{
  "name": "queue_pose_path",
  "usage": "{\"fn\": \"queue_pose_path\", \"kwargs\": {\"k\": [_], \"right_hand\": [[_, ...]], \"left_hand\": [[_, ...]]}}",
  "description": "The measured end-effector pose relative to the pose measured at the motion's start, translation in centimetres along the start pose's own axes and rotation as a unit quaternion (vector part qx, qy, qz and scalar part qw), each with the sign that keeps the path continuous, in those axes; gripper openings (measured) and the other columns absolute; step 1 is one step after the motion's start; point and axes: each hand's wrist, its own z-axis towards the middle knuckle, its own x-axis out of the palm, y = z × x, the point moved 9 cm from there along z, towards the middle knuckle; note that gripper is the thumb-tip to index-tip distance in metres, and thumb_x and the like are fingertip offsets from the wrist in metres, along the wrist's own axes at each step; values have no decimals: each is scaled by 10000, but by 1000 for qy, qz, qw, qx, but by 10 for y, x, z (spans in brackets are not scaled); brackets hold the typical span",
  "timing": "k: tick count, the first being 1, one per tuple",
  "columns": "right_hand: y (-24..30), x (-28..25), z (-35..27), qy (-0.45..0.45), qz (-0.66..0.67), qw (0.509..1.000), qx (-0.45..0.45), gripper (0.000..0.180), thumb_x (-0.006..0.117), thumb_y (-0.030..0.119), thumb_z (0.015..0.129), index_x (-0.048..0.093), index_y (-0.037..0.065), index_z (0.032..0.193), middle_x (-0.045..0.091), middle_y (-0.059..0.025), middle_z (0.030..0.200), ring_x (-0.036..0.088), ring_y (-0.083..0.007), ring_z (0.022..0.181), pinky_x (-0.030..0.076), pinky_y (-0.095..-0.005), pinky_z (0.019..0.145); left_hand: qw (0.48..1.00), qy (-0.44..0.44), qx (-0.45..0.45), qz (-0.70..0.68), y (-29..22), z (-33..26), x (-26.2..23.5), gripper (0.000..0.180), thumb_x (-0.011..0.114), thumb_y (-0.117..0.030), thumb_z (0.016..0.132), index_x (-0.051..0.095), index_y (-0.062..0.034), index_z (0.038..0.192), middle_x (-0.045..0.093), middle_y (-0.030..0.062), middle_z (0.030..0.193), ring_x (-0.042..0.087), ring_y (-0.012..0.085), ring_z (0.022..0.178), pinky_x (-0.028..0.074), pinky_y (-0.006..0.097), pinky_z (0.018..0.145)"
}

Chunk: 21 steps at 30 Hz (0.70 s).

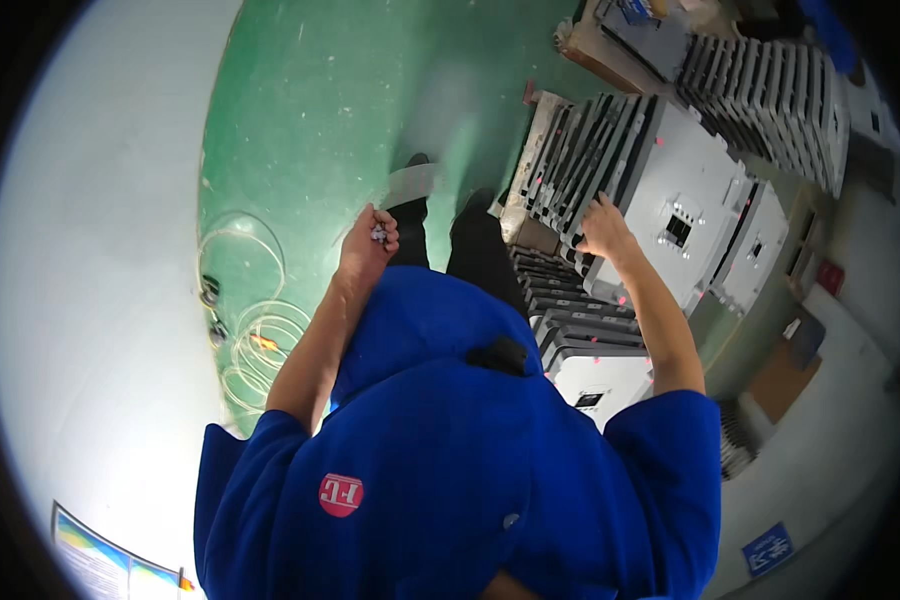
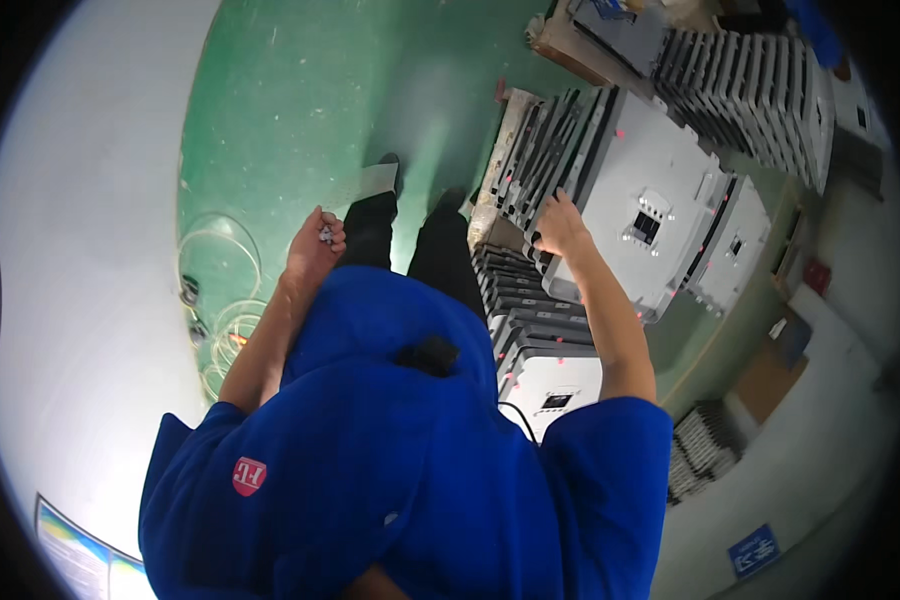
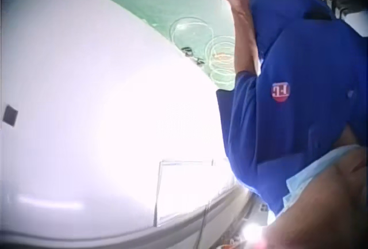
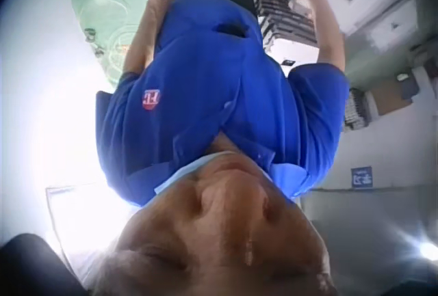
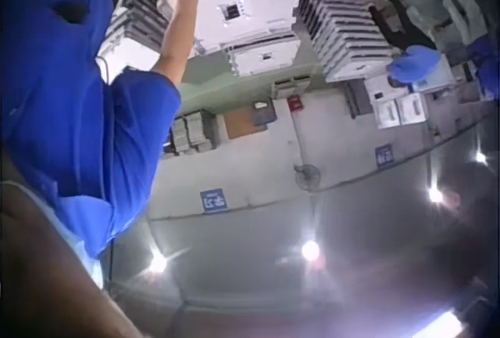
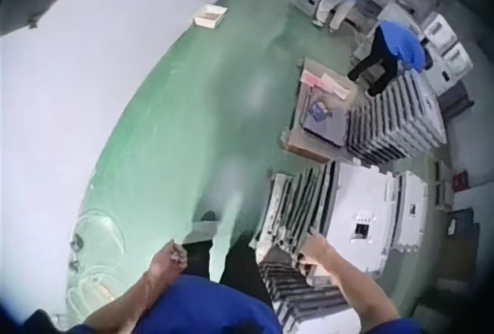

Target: The person picks up a red grid of small components and places it onto a grey metal chassis. They then pick up small white cylindrical objects and insert them into the chassis. The person moves between stacks of chassis on wooden pallets, repeating the process of placing components and inserting cylinders.

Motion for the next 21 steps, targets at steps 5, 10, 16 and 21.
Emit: {"fn": "queue_pose_path", "kwargs": {"k": [5,10,16,21], "right_hand": [[-5,-29,-20,-50,68,995,-61,486,615,487,595,614,58,824,557,-34,867,452,-187,951,252,-343,942],[-13,-62,-53,-60,86,989,-104,452,683,380,545,586,57,846,538,-36,836,463,-177,909,284,-333,936],[-18,-59,-77,-63,106,986,-117,333,679,252,558,572,64,813,516,-29,828,445,-176,905,274,-349,953],[-27,-70,-101,-72,115,985,-105,288,646,170,548,567,62,802,501,-22,807,436,-172,897,284,-363,951]], "left_hand": [[997,10,19,-72,-17,15,4,296,361,-295,880,461,-78,705,419,19,621,380,112,543,323,215,477],[993,-16,8,-113,-1,32,-8,301,361,-291,880,461,-73,699,415,19,635,381,112,557,322,221,481],[992,-12,14,-128,12,40,-3,310,366,-302,878,457,-70,693,409,17,640,381,111,559,318,216,476],[988,-36,11,-151,23,40,-6,268,355,-250,885,435,-61,713,371,25,654,350,102,570,311,203,476]]}}
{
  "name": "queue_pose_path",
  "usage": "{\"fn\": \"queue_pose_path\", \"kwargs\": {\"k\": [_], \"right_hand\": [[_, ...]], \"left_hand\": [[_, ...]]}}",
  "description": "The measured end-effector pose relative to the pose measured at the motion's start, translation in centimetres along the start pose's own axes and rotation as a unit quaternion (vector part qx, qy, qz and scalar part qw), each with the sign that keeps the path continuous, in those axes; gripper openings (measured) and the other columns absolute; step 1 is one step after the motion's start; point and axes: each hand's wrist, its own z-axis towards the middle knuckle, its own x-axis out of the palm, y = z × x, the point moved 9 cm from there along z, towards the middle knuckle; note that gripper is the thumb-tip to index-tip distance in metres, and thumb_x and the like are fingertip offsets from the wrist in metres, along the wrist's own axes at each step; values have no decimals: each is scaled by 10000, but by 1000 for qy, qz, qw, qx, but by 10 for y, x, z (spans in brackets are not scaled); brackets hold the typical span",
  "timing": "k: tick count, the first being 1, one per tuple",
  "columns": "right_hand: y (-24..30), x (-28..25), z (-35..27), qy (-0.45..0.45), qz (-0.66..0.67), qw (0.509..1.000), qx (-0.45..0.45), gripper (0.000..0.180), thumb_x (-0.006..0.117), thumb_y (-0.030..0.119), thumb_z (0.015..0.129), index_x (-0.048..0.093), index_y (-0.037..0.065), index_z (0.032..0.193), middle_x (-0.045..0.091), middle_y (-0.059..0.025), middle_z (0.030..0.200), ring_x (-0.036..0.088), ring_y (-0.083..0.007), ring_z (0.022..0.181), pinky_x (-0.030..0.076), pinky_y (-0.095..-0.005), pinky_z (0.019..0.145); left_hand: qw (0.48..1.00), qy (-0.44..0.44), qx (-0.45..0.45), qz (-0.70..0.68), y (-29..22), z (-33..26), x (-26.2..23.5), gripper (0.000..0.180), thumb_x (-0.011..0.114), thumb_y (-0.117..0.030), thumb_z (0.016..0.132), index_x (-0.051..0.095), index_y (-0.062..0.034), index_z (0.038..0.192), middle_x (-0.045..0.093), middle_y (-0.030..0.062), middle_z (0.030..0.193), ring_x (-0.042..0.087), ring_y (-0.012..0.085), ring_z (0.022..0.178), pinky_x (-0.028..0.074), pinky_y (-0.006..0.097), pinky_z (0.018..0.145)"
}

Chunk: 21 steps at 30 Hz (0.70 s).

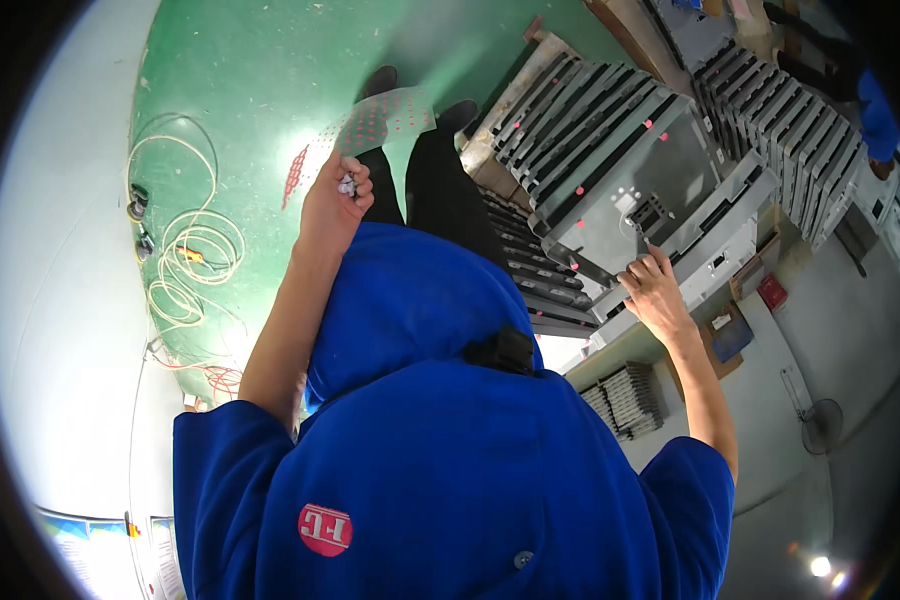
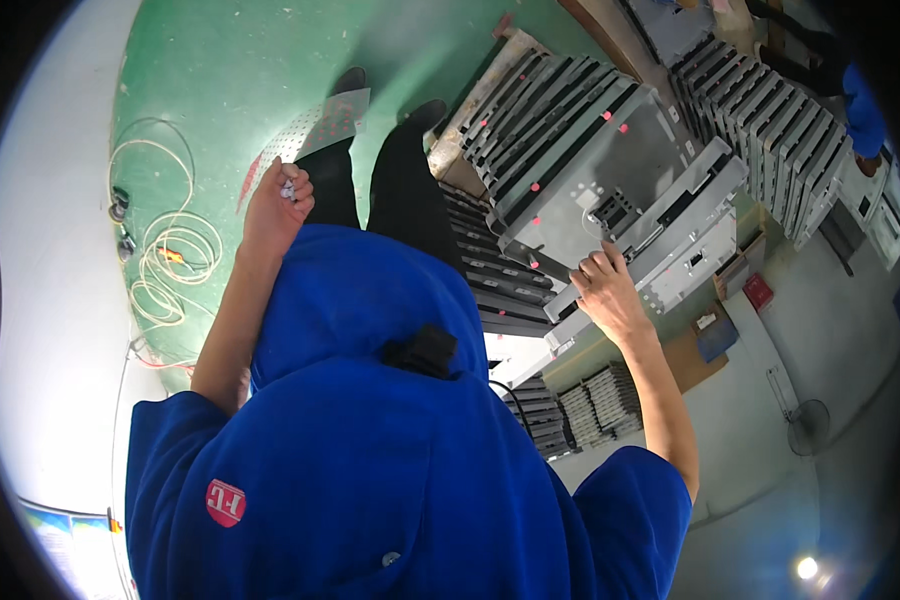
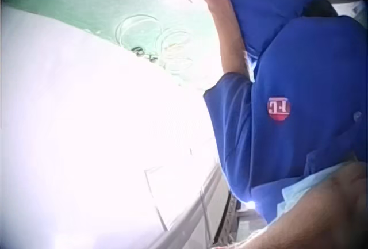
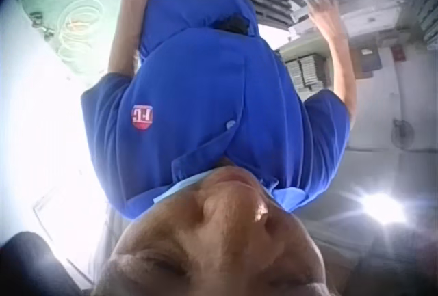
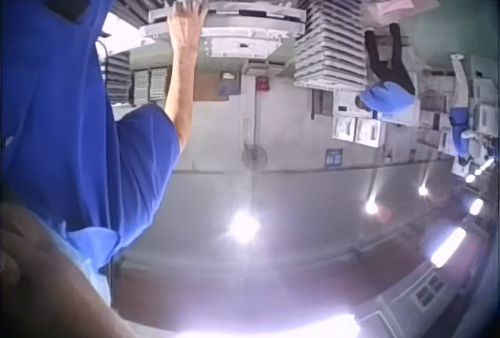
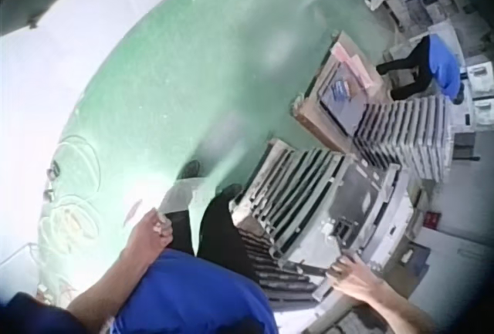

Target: The person picks up a red grid of small components and places it onto a grey metal chassis. They then pick up small white cylindrical objects and insert them into the chassis. The person moves between stacks of chassis on wooden pallets, repeating the process of placing components and inserting cylinders.

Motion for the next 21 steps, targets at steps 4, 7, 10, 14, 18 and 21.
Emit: {"fn": "queue_pose_path", "kwargs": {"k": [4,7,10,14,18,21], "right_hand": [[-5,-2,-12,-1,24,1000,7,396,680,143,491,548,74,857,496,-33,840,431,-186,914,268,-387,975],[-10,0,-14,6,34,999,7,396,678,144,489,549,68,855,499,-35,843,431,-187,917,274,-387,970],[-13,-6,-10,-4,18,1000,2,326,646,150,525,565,62,828,498,-24,806,438,-176,903,291,-370,953],[-16,-3,-1,4,29,999,-16,382,667,137,495,546,53,847,500,-39,838,444,-193,898,300,-383,944],[-17,1,-1,-4,37,999,-26,353,648,129,511,541,48,838,500,-47,842,444,-194,894,310,-384,932],[-15,-5,-5,-12,20,999,-29,324,648,147,511,551,51,805,500,-31,803,441,-181,880,324,-365,903]], "left_hand": [[1000,4,-14,1,9,2,3,264,348,-249,887,428,-62,719,364,20,656,339,96,569,302,194,470],[1000,3,-10,4,12,3,3,264,339,-247,891,423,-64,719,362,19,656,333,96,565,299,197,467],[1000,-24,-11,3,16,3,-4,267,329,-245,895,416,-68,715,356,18,648,328,96,562,295,199,463],[999,-31,-9,10,19,5,-10,282,328,-256,895,420,-69,705,366,19,643,336,98,556,299,203,465],[999,-34,-3,5,18,4,-11,283,332,-257,895,420,-70,701,374,21,646,342,97,554,303,202,465],[999,-32,3,14,20,5,-10,291,339,-268,892,431,-69,700,381,21,643,351,102,556,305,207,471]]}}
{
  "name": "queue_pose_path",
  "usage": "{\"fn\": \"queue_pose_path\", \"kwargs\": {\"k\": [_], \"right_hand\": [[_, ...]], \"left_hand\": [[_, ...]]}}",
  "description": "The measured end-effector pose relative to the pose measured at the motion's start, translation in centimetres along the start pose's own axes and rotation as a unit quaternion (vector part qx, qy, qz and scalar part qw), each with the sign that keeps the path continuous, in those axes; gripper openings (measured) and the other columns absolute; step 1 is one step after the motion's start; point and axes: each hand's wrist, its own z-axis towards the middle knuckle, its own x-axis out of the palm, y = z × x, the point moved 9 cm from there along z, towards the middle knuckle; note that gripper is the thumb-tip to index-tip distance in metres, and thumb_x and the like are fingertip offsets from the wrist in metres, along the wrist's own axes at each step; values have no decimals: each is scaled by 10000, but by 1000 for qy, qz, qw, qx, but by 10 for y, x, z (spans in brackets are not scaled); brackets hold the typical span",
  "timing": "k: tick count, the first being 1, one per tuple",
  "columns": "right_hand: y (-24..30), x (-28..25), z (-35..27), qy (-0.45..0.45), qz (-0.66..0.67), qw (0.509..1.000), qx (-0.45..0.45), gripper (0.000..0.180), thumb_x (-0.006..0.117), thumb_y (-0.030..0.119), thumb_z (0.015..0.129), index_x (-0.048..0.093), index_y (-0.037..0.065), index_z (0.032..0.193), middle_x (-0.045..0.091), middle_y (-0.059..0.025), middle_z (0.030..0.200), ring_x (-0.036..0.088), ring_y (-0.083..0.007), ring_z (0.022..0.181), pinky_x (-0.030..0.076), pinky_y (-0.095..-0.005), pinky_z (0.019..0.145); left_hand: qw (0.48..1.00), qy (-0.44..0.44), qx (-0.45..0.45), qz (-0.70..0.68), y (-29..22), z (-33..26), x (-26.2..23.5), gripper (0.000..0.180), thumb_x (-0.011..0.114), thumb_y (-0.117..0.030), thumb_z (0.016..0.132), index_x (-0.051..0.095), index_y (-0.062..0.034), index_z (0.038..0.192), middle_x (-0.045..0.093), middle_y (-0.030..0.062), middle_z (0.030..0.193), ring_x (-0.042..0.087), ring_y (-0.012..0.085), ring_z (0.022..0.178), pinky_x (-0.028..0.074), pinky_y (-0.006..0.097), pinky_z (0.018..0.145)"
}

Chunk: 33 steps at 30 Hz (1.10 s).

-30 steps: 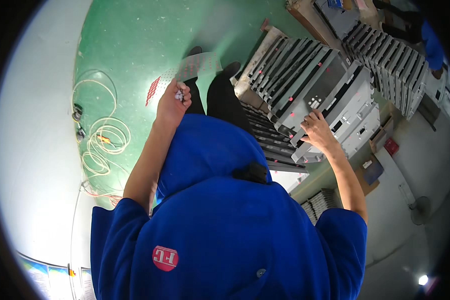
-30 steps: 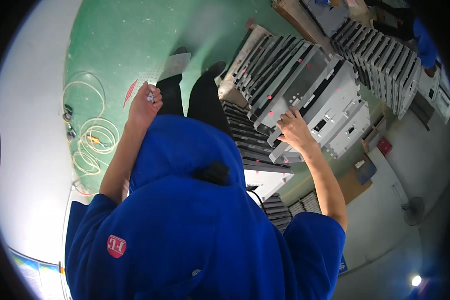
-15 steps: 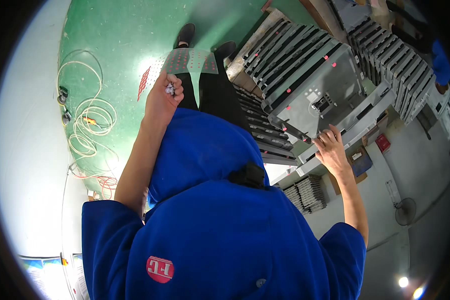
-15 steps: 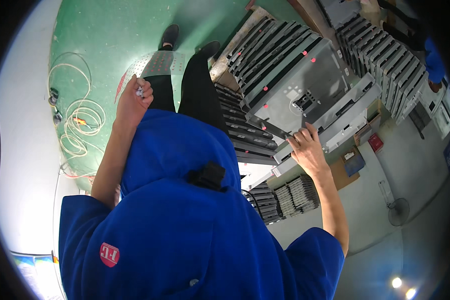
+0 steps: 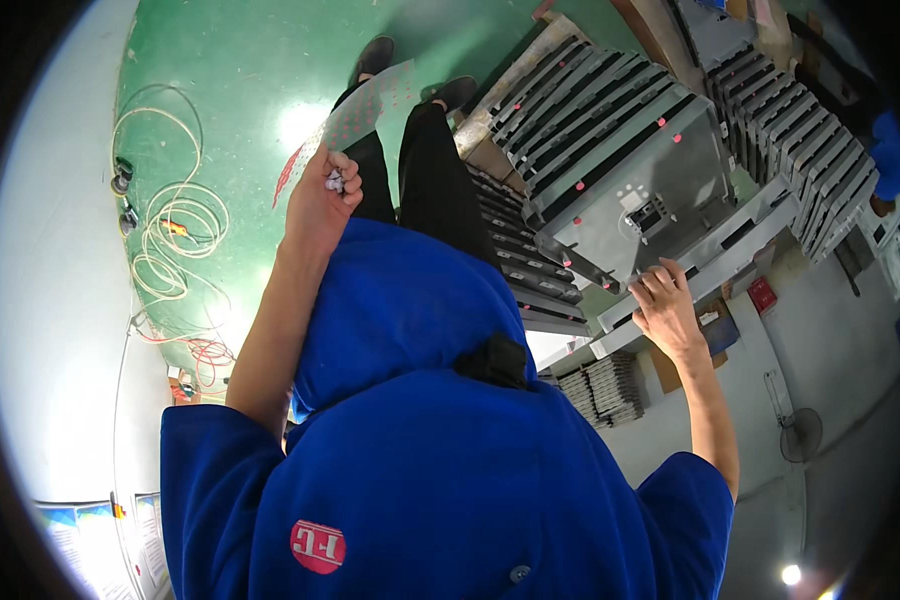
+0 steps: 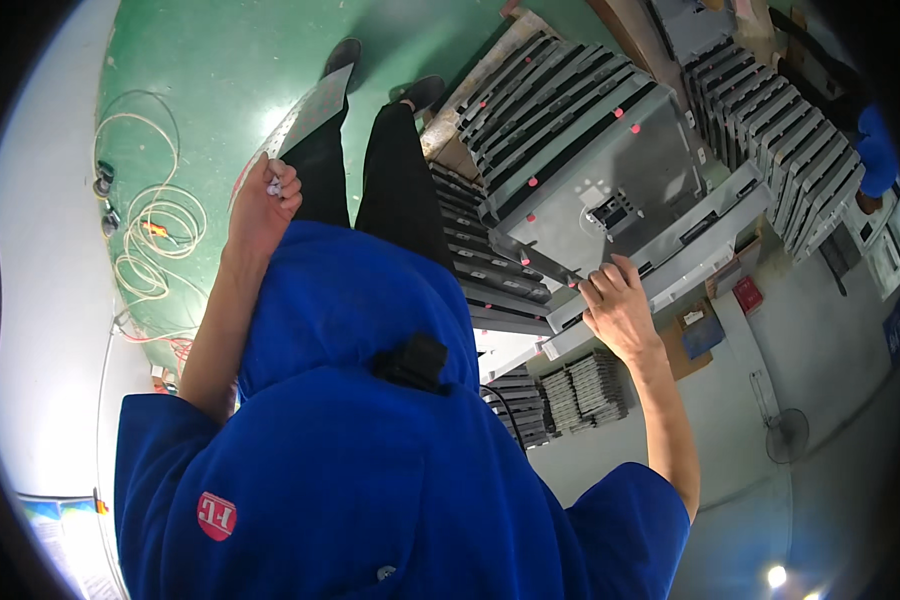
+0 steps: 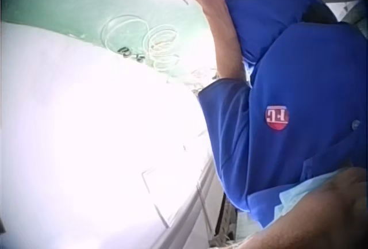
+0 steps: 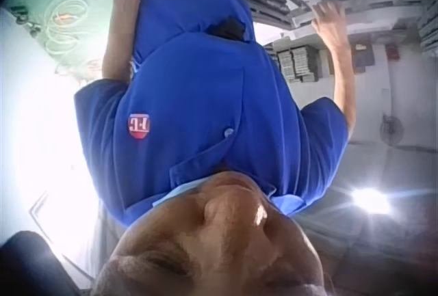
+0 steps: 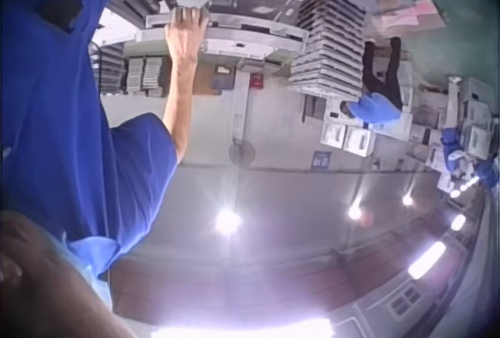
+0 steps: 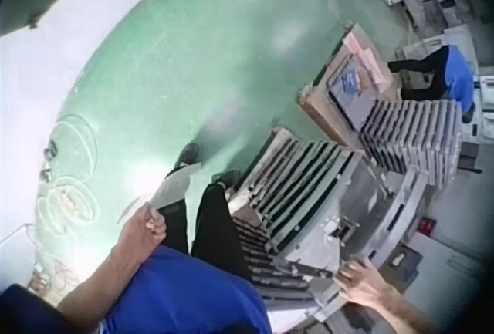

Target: The person picks up a red grid of small components and places it onto a grey metal chassis. They then pick up small white cylindrical objects and insert them into the chassis. The person moves between stacks of chassis on wooden pallets, repeating the process of placing components and inserting cylinders.

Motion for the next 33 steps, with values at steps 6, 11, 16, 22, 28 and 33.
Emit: {"fn": "queue_pose_path", "kwargs": {"k": [6,11,16,22,28,33], "right_hand": [[1,3,-11,7,6,1000,-5,355,657,165,504,546,53,821,502,-31,817,441,-178,884,335,-358,886],[0,1,-15,19,9,1000,-10,345,649,171,519,546,51,826,507,-31,828,447,-178,898,347,-351,853],[-1,2,-22,15,12,1000,-9,332,640,155,529,550,50,830,516,-30,852,447,-175,904,350,-356,844],[0,6,-20,17,32,999,-8,303,613,116,527,544,47,813,517,-38,830,452,-190,875,364,-375,834],[3,10,-11,34,13,999,-11,286,615,137,558,560,38,821,530,-37,842,454,-171,888,354,-360,837],[1,10,-27,41,6,999,-8,283,609,151,567,554,52,827,533,-32,864,453,-173,906,351,-371,842]], "left_hand": [[1000,-17,-12,1,7,5,-5,289,337,-267,893,428,-70,702,378,20,642,349,98,557,305,203,472],[1000,-10,-13,3,8,7,-6,294,334,-270,894,428,-72,700,384,17,647,354,96,558,309,203,476],[1000,-16,-7,7,5,8,-6,285,326,-259,897,425,-71,707,377,17,651,346,94,561,305,201,478],[1000,-15,-13,-16,8,12,-20,303,345,-285,887,449,-71,700,408,20,651,375,105,569,318,215,490],[1000,-7,-6,-25,-1,7,-26,302,352,-288,885,452,-67,705,408,21,658,376,105,574,320,214,498],[1000,-20,-8,-19,1,8,-31,310,355,-291,885,454,-68,693,407,20,654,377,103,574,323,214,495]]}}
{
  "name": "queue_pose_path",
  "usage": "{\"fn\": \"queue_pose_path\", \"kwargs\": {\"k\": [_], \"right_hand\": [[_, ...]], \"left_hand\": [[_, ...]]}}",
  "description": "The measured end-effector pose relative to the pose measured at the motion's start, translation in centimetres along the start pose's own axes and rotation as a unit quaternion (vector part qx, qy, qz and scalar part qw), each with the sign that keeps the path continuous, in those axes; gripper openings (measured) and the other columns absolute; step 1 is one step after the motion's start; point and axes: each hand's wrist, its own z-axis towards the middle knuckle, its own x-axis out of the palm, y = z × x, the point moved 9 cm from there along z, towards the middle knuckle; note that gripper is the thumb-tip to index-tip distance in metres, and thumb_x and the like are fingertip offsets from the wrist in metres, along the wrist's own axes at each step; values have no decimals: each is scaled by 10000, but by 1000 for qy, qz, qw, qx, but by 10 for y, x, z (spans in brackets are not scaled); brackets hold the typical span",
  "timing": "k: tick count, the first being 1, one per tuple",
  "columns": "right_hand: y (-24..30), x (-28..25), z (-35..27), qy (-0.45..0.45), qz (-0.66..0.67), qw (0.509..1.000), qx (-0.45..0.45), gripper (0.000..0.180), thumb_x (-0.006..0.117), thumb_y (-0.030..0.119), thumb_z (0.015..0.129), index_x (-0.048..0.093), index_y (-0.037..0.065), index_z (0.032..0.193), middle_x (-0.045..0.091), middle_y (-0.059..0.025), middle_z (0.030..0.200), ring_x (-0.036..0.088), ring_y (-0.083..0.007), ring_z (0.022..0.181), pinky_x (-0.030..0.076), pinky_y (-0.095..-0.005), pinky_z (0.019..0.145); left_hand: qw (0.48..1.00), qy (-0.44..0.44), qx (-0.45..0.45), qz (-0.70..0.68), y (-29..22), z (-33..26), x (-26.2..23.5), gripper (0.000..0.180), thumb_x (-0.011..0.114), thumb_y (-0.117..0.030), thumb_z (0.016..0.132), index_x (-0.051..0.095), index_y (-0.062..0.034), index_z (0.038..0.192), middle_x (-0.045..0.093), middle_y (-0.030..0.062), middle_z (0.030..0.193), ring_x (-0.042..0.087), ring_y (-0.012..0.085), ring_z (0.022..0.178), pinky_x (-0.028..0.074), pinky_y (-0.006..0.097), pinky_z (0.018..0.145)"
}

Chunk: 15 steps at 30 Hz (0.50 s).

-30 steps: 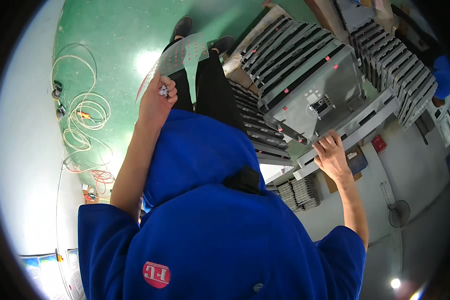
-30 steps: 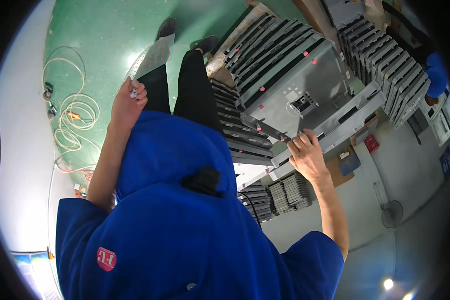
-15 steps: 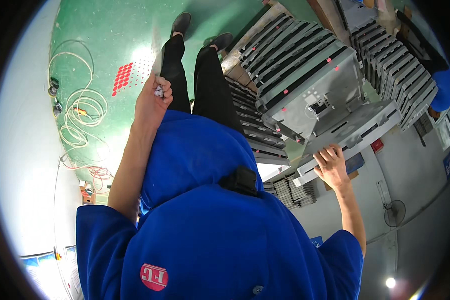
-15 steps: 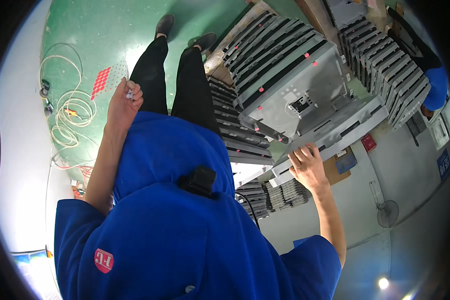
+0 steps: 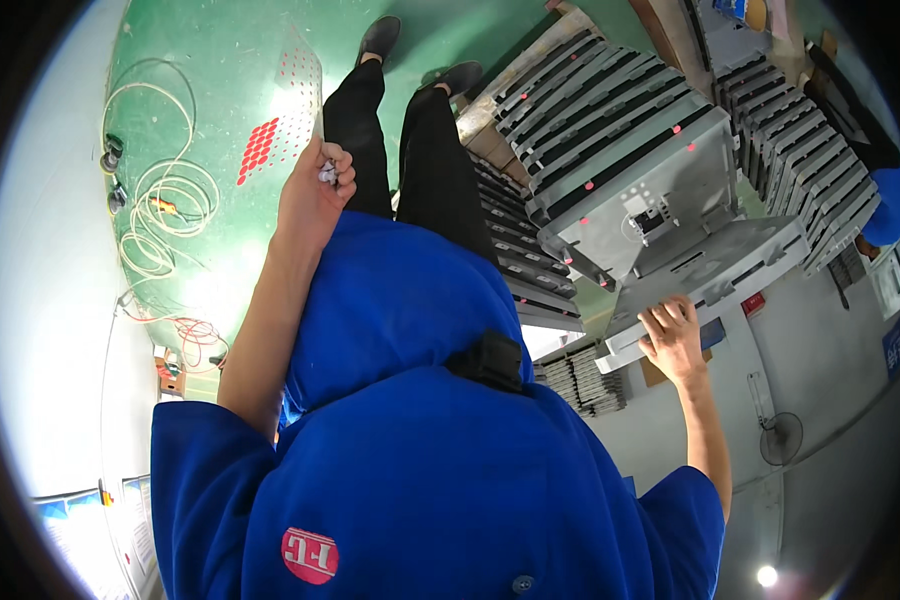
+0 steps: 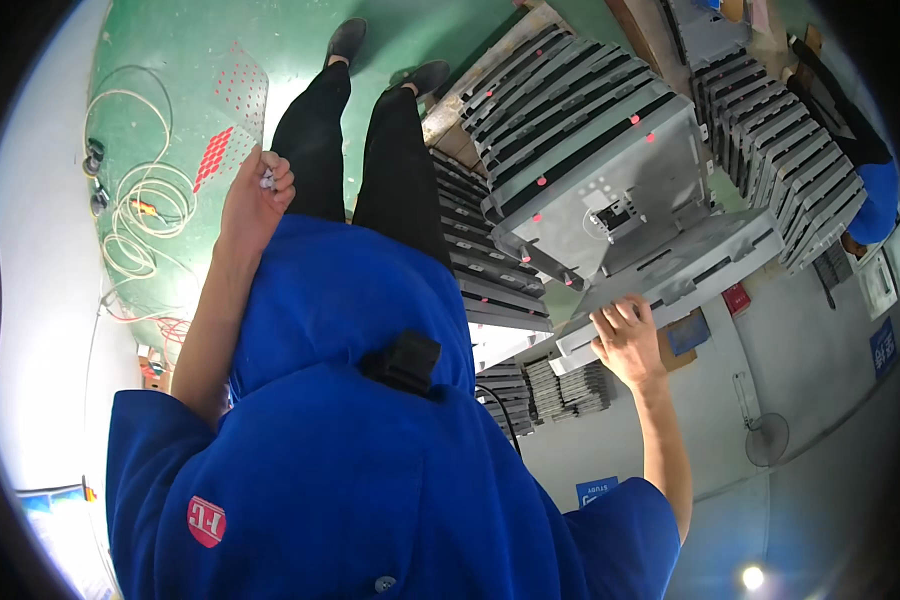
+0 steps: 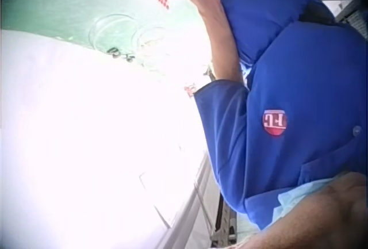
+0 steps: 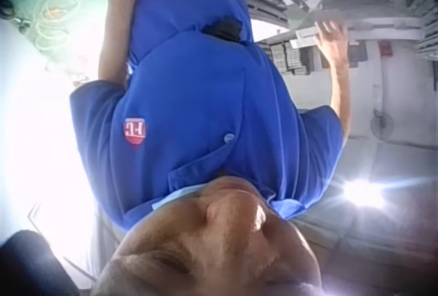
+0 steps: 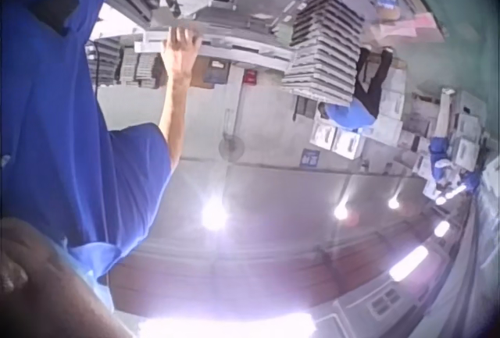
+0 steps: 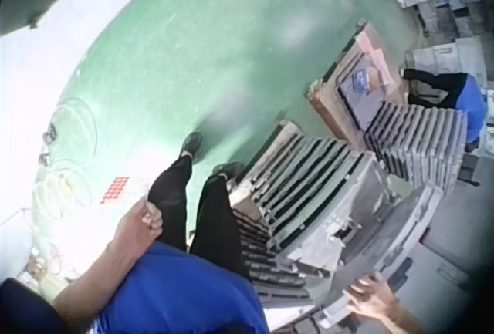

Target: The person picks up a red grid of small components and places it onto a grey metal chassis. They then pick up small white cylindrical objects and insert them into the chassis. The person moves between stacks of chassis on wooden pallets, repeating the process of placing components and inserting cylinders.

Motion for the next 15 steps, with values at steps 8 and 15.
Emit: {"fn": "queue_pose_path", "kwargs": {"k": [8,15], "right_hand": [[-2,-2,-6,16,10,1000,15,300,615,137,550,550,62,833,535,-28,869,456,-169,891,355,-363,836],[-2,1,20,13,7,1000,-11,287,632,169,545,551,59,797,521,-22,776,464,-168,841,355,-344,822]], "left_hand": [[1000,-3,-1,2,2,-2,-3,275,358,-265,887,432,-66,713,379,18,665,344,94,568,307,197,484],[1000,0,-3,4,7,-1,-6,294,345,-285,890,434,-76,703,401,21,658,363,105,570,308,210,490]]}}
